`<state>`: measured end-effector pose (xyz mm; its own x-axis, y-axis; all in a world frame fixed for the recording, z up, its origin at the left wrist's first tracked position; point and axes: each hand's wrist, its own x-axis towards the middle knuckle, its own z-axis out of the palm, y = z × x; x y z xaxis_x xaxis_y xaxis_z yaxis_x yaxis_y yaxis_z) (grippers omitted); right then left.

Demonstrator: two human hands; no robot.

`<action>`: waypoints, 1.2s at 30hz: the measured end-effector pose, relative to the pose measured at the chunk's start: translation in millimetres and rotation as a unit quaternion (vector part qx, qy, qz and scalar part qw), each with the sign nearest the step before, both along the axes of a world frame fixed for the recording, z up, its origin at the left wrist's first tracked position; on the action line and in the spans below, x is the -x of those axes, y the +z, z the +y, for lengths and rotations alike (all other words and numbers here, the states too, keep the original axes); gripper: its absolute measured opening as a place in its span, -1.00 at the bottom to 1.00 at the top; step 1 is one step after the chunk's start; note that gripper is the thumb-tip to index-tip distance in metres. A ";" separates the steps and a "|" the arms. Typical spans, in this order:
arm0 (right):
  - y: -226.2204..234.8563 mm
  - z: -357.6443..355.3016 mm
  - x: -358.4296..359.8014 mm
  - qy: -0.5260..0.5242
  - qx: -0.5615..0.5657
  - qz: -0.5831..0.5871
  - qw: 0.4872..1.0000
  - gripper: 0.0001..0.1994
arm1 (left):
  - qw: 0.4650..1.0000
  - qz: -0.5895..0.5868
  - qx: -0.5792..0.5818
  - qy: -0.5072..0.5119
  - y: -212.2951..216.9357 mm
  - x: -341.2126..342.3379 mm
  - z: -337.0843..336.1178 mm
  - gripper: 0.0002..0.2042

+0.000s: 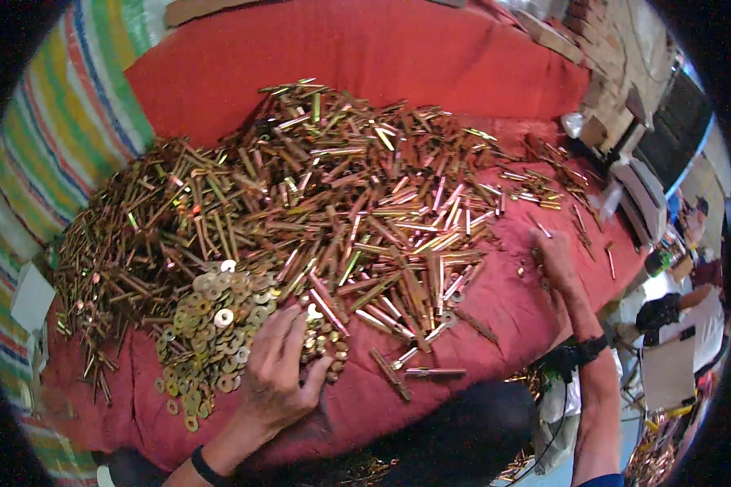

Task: The person sits cross-legged and repeatedly picks up metal rods and washers from a large pile on a red cloth. They insert washers onto the rods one by one, then place the assembled fasteners into a small pile on the cloth. The task continues with consistent hand movements and no visible tools.

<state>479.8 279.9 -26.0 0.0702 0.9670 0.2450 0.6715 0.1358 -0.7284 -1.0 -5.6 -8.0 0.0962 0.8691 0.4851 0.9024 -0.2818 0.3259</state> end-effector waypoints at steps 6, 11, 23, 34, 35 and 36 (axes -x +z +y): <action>67.0 -25.0 48.7 0.049 0.198 0.335 0.920 -0.68 | 0.999 -0.042 -0.012 0.001 -0.3 -0.5 -0.1 -0.21; 106.6 -77.0 179.2 0.205 0.228 0.262 0.915 -0.69 | 0.997 -0.073 -0.032 0.004 -0.2 2.6 -3.5 -0.07; 78.8 -144.4 354.8 0.456 0.186 -0.037 0.869 -0.52 | 0.991 -0.117 -0.029 0.052 -9.2 11.7 -3.4 -0.01; 145.0 -87.1 236.1 0.322 0.012 0.131 0.937 -0.54 | 0.996 -0.074 -0.019 0.035 -6.8 8.7 -0.6 -0.12; 142.0 -79.1 203.6 0.323 -0.033 0.172 0.930 -0.56 | 0.997 -0.061 -0.013 0.044 -5.6 7.9 -1.2 -0.13; 137.5 -72.6 166.8 0.232 -0.064 0.126 0.962 -0.57 | 0.997 -0.066 -0.003 0.043 -4.3 6.9 -2.1 -0.13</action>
